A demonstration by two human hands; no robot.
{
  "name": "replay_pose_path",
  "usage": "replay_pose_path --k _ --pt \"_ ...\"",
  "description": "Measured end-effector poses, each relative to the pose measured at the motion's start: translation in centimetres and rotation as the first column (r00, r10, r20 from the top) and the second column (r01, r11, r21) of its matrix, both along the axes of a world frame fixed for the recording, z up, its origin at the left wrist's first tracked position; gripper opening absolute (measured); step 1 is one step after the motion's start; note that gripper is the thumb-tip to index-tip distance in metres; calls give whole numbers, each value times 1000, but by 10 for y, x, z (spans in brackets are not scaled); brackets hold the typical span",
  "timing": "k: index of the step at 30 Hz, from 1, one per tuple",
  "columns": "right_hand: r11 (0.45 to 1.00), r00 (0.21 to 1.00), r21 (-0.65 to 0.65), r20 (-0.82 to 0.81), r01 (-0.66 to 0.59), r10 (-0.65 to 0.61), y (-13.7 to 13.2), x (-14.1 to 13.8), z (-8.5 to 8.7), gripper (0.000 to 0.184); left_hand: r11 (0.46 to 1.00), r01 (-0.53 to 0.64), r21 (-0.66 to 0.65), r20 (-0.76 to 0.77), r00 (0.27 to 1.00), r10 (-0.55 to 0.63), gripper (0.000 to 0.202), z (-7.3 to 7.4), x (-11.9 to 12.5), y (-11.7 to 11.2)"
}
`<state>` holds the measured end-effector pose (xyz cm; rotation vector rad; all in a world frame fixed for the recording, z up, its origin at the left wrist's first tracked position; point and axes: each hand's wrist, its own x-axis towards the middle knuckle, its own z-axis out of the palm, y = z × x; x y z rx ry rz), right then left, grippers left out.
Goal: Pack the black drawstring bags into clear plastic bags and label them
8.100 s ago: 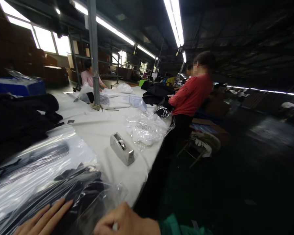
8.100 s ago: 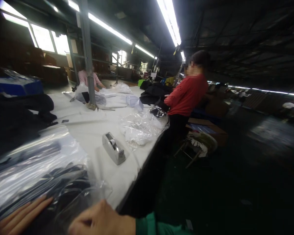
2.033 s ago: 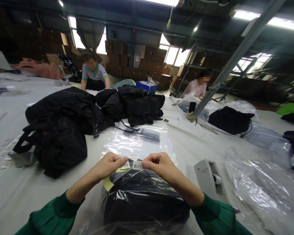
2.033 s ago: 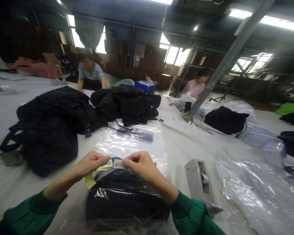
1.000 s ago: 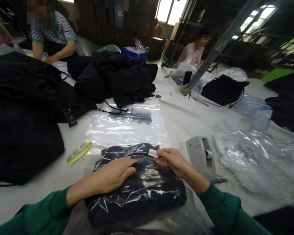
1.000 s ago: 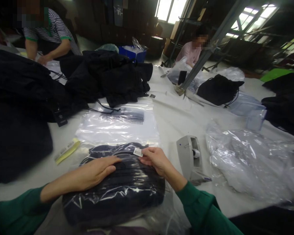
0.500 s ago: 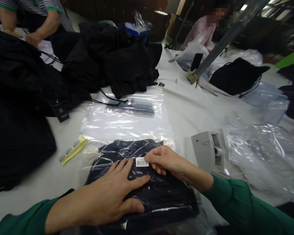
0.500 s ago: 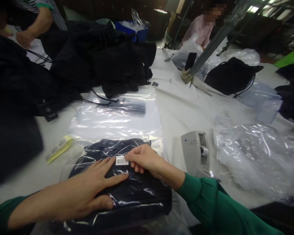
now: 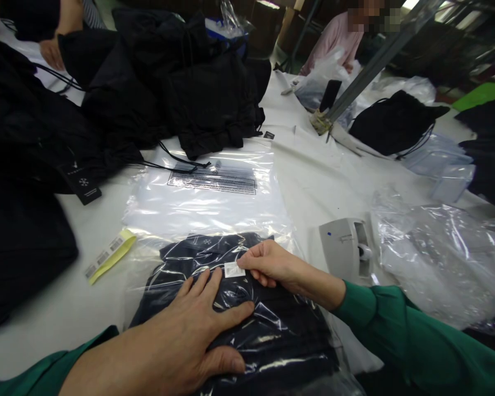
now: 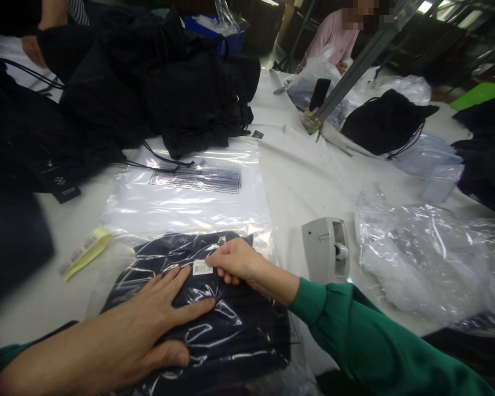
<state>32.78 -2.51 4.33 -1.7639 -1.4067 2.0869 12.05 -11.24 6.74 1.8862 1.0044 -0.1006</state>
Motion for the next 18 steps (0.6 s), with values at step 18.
replay_pose_path --k 18 --pt "541 651 435 693 -720 310 -6 -1 6 22 998 59 -21 -35 998 -59 87 5 4 12"
